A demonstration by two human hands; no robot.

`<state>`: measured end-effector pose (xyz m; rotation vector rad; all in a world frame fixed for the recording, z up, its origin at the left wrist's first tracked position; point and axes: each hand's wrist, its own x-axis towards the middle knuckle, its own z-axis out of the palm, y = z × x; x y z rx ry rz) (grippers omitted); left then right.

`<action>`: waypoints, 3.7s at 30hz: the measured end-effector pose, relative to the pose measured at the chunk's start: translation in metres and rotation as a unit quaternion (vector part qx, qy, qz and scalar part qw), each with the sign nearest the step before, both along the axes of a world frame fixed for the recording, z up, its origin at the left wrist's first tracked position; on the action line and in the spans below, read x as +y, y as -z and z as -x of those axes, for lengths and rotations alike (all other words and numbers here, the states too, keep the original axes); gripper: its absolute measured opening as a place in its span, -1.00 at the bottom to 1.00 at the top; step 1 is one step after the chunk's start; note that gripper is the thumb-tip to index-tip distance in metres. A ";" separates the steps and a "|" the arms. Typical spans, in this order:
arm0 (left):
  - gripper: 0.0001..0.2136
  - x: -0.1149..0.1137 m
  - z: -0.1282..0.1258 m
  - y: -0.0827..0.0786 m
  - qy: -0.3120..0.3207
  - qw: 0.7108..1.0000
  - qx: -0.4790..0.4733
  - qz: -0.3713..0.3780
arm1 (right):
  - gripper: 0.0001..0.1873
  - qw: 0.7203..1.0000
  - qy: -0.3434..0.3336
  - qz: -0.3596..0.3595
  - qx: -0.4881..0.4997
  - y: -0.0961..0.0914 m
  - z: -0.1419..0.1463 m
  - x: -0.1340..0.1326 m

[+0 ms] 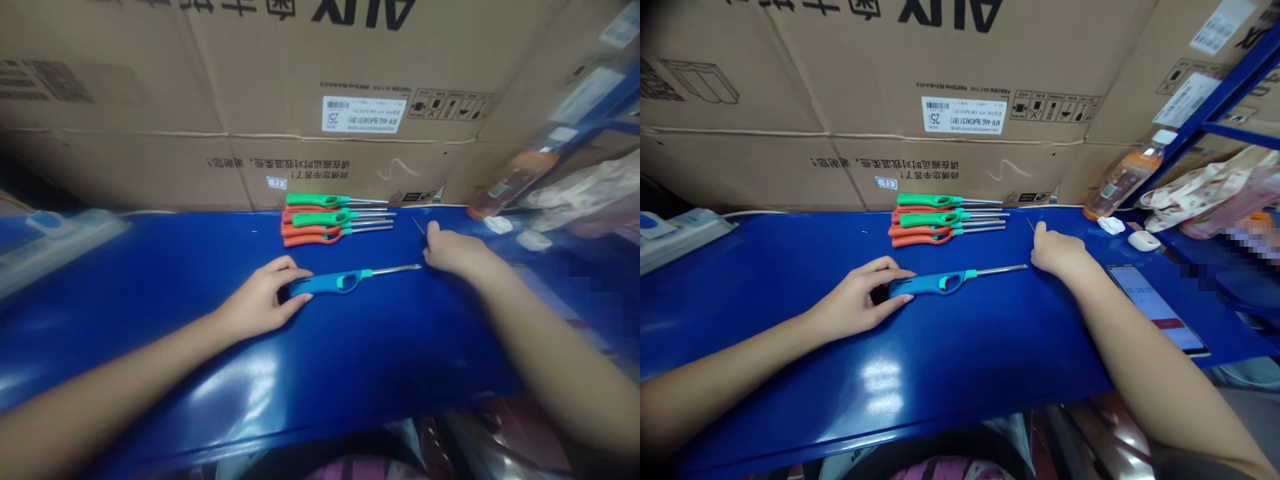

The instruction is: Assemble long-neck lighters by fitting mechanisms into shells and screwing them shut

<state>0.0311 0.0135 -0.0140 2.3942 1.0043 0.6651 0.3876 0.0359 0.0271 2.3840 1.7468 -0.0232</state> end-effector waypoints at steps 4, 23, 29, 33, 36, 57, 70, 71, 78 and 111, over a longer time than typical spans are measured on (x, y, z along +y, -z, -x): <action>-0.67 -0.002 -0.003 0.003 0.012 1.000 -0.013 -0.001 | -0.55 0.996 -0.002 -0.089 0.000 -0.005 0.005 -0.002; -0.65 -0.004 0.001 0.010 0.083 0.994 -0.070 -0.020 | -0.81 0.776 -0.416 -0.197 0.431 0.019 0.187 0.015; -0.65 -0.002 0.002 0.013 0.077 0.994 -0.079 0.000 | -0.82 0.772 -0.403 -0.220 0.440 0.023 0.205 0.032; -0.61 -0.001 0.002 0.014 0.082 0.993 -0.080 0.011 | -0.77 0.770 -0.402 -0.224 0.442 0.026 0.201 0.034; -0.54 0.000 0.003 0.015 0.090 0.992 -0.083 0.015 | -0.75 0.769 -0.399 -0.227 0.445 0.029 0.199 0.037; -0.53 -0.009 -0.004 0.010 0.147 0.987 -0.070 -0.009 | -0.67 0.581 -0.068 -0.268 0.765 -0.008 0.115 -0.020; -0.74 -0.021 -0.015 0.004 -0.027 0.935 -0.271 0.227 | -0.70 0.480 0.067 -0.133 0.864 0.018 0.121 -0.027; -0.78 -0.022 -0.015 0.002 -0.029 0.935 -0.270 0.226 | -0.71 0.476 0.060 -0.132 0.868 0.019 0.121 -0.027; -0.86 -0.022 -0.011 -0.002 -0.030 0.955 -0.253 0.153 | -0.74 0.463 0.036 -0.141 0.875 0.024 0.119 -0.028; -0.92 -0.018 -0.005 0.004 0.061 0.987 -0.139 -0.056 | -0.77 0.547 -0.251 -0.254 0.757 0.000 0.124 -0.062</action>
